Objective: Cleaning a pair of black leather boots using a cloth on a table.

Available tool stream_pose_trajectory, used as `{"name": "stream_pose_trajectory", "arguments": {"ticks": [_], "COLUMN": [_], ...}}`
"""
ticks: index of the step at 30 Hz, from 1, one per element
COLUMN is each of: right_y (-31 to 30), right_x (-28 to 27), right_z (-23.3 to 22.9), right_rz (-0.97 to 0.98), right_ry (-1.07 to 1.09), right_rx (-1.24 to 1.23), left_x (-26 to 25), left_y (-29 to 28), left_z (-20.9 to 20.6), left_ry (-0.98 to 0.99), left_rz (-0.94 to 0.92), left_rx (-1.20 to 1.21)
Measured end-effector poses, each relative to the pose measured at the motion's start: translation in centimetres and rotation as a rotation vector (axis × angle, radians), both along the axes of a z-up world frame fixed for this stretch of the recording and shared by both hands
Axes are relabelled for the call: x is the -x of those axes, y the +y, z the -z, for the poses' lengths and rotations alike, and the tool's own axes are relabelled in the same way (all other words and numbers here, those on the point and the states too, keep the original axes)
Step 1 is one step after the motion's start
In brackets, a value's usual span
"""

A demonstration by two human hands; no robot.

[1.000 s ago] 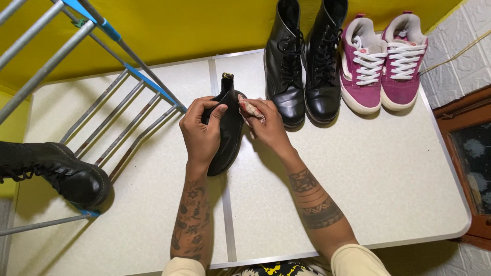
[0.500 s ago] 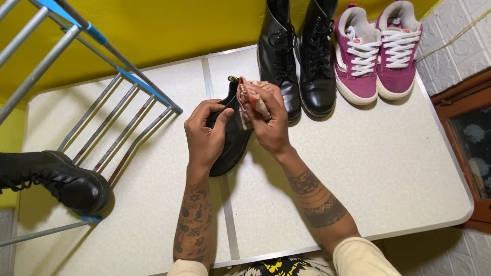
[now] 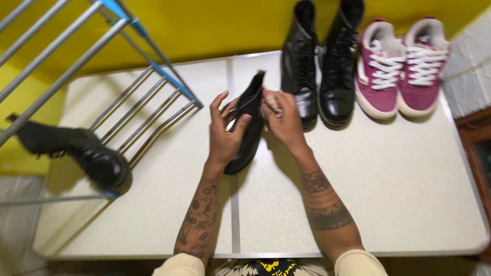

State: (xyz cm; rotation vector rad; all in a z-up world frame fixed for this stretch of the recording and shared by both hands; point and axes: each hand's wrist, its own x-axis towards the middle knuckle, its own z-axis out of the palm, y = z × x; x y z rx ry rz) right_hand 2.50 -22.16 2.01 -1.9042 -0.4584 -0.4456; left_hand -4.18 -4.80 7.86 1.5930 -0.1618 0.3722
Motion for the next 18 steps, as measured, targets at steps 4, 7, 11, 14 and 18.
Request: {"name": "stream_pose_trajectory", "arguments": {"ticks": [4,7,11,14,18], "right_y": [1.3,1.9,2.5,2.3,1.1], "right_x": [1.9,2.2,1.4,2.4,3.0], "right_z": [-3.9,-3.5,0.9,-0.1,-4.1], "right_rz": [-0.192,-0.02,-0.08,-0.141,-0.272], "right_ry": [0.196,-0.003,0.093,0.197,0.431], "right_rx": [-0.52,-0.244,-0.01,0.227,0.463], "left_x": [1.8,2.8,3.9,4.2,4.1], "left_y": [1.8,2.8,3.0,2.8,2.9], "left_z": [2.0,3.8,6.2,6.4,6.1], "left_ry": [0.002,0.217,0.405,0.286,0.089], "left_rz": [-0.097,-0.102,-0.064,-0.085,-0.102], "left_rx": [-0.33,-0.629,-0.784,-0.717,-0.813]}}
